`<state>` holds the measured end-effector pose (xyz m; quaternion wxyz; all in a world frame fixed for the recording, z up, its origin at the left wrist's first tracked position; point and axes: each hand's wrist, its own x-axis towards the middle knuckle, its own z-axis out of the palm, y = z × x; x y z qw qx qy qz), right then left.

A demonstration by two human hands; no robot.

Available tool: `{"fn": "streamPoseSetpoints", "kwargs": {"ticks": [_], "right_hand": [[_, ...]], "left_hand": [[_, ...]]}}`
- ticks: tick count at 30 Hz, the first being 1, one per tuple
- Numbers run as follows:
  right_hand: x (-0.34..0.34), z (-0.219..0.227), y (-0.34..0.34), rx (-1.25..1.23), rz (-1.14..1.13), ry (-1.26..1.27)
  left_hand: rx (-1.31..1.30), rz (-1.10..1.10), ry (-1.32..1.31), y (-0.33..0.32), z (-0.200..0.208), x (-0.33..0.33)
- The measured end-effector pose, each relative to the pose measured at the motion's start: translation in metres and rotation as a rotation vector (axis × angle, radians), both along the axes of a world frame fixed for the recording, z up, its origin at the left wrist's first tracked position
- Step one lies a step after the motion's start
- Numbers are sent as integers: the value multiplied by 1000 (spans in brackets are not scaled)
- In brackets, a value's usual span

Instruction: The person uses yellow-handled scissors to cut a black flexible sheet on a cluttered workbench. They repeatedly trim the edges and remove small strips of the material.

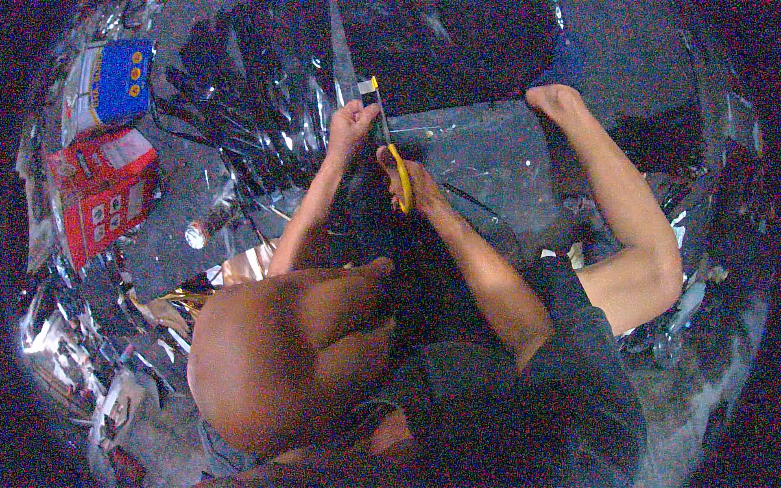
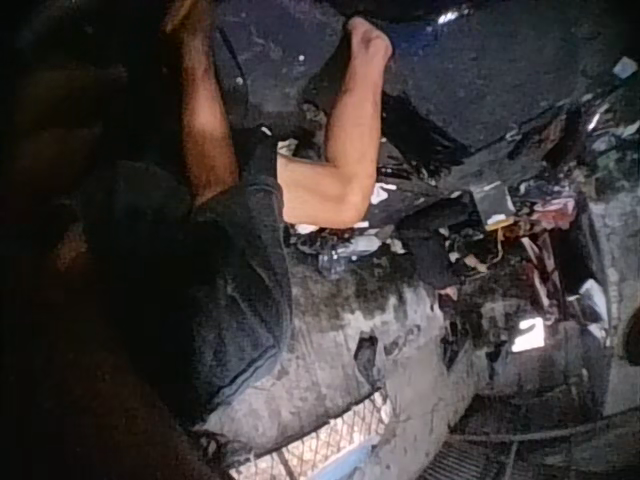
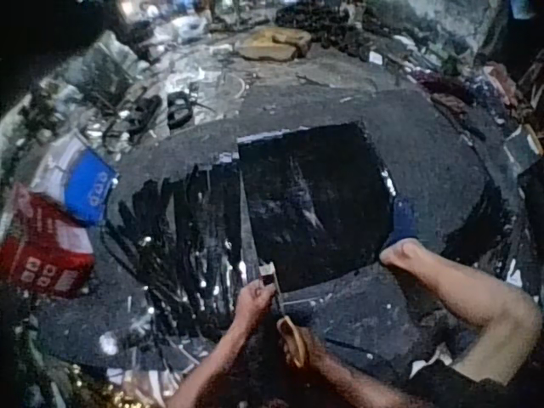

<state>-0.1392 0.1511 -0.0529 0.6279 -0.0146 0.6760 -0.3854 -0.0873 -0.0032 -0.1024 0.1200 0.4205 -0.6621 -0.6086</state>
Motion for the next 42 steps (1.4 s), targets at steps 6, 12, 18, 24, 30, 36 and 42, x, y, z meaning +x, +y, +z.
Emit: {"fn": "streamPoseSetpoints", "kwargs": {"ticks": [6,12,18,24,30,36,42], "right_hand": [[-2,-6,5,-27,19,49],[-3,0,0,-38,51,129],[-6,14,-10,38,-27,70],[-5,14,-8,-13,-39,8],[-10,8,-15,-21,47,116],[-15,18,-28,10,21,107],[-17,13,-34,-10,49,230]], "left_hand": [[11,15,25,5,7,-5],[174,62,92,2,9,-4],[111,47,65,1,-4,-3],[366,114,95,4,12,-4],[527,115,202,5,15,-2],[535,131,221,5,11,-3],[558,123,253,2,16,-2]]}}
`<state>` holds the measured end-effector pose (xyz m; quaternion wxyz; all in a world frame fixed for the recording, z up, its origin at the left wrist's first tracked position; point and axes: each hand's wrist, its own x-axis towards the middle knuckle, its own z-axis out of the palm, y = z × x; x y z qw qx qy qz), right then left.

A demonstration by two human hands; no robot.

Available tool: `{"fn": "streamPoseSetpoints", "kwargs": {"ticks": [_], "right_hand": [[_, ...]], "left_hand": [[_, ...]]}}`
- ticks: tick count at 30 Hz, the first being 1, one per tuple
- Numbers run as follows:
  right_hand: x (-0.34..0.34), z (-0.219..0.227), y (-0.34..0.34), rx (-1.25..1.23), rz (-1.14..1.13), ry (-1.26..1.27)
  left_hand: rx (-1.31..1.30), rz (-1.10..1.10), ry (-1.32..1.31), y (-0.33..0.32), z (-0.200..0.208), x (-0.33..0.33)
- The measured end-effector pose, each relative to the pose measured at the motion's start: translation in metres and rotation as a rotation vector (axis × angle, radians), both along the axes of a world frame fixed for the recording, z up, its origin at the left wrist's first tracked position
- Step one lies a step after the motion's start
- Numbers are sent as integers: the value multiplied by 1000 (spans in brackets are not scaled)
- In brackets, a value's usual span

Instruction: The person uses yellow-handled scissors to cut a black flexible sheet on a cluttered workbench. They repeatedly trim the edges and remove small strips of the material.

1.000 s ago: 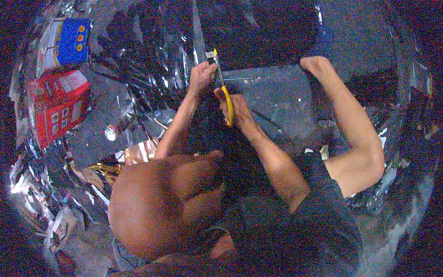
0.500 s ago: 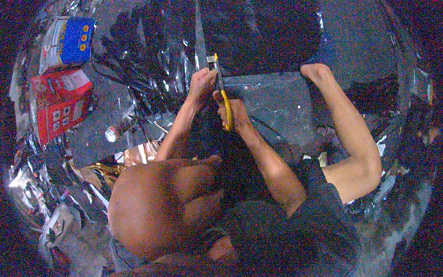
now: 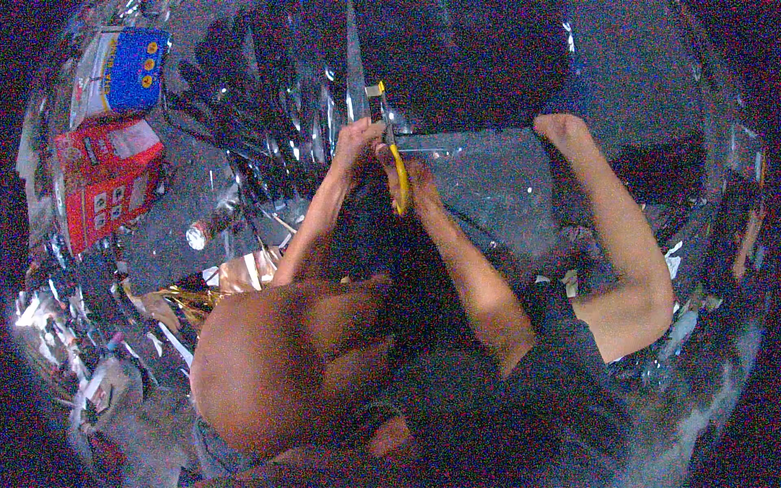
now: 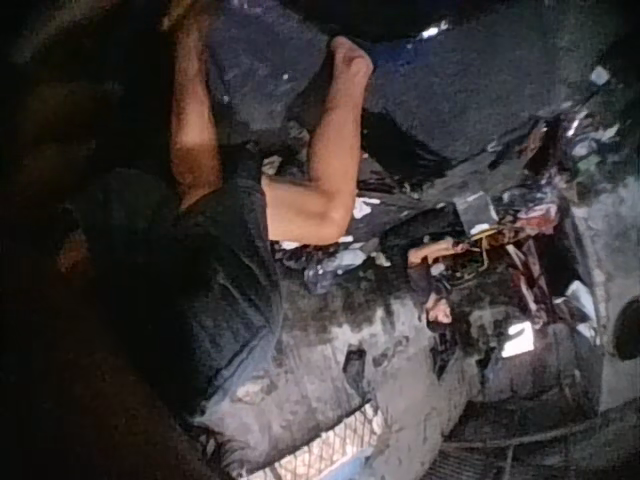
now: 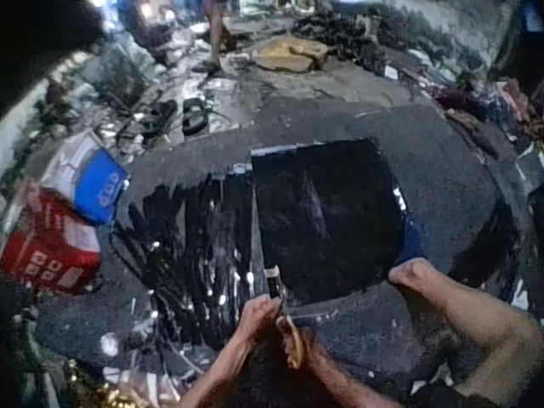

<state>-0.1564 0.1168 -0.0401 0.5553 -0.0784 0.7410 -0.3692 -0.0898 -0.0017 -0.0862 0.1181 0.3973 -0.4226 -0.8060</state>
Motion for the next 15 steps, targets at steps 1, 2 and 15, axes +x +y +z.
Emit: {"fn": "streamPoseSetpoints", "kwargs": {"ticks": [1,2,15], "right_hand": [[0,1,-4,-49,27,68],[-1,2,-11,-103,59,134],[-95,-25,-135,-20,143,337]], "left_hand": [[13,4,-23,2,3,3],[21,13,-48,2,6,7],[-335,-55,-64,2,32,10]]}}
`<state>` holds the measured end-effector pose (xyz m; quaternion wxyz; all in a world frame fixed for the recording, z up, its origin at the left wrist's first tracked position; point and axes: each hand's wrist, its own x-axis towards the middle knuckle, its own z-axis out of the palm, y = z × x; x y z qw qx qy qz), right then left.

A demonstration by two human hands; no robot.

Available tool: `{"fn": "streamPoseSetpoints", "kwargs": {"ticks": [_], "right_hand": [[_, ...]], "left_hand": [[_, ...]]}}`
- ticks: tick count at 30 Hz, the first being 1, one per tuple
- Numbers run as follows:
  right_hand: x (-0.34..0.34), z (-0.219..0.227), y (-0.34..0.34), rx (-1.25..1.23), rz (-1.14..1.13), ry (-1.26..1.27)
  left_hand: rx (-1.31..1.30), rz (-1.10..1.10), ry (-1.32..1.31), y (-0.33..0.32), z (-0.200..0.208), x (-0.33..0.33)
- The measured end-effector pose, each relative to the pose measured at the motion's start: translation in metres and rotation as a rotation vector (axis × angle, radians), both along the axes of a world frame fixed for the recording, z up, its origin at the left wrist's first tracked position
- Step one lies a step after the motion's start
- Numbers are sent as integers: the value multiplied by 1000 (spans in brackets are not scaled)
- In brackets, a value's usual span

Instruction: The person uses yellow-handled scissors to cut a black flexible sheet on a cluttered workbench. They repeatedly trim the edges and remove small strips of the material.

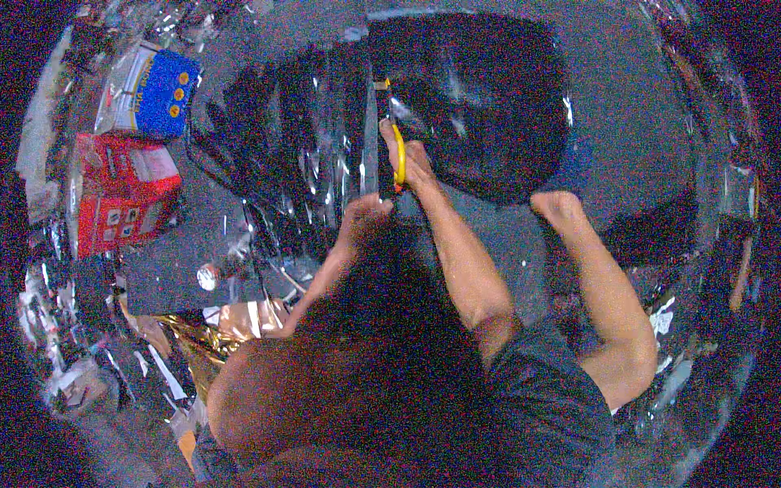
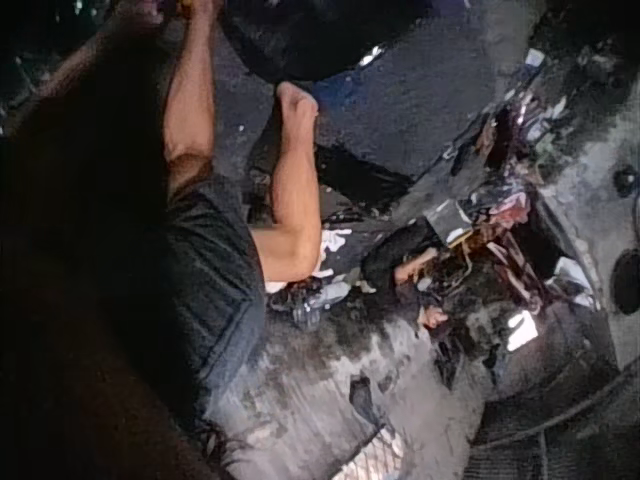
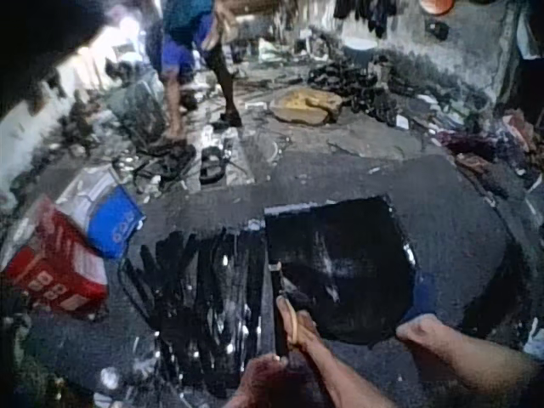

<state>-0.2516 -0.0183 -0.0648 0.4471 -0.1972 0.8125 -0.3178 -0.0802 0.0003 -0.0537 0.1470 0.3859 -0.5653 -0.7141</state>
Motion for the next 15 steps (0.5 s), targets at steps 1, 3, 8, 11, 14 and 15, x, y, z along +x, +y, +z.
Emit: {"fn": "streamPoseSetpoints", "kwargs": {"ticks": [1,3,8,11,14,15], "right_hand": [[-6,-5,-13,-20,-3,40],[-20,-5,-38,-64,-2,52],[-52,-14,-94,-316,-13,214],[-66,-15,-129,-137,26,8],[-97,-29,-167,-136,-40,173],[-100,-29,-175,-137,-42,159]], "left_hand": [[-10,-1,-1,0,1,2],[117,46,47,3,15,-1],[50,8,-13,-2,39,2],[51,85,-42,3,48,13],[-57,10,-179,-3,57,18],[-95,-7,-215,-3,60,23]]}}
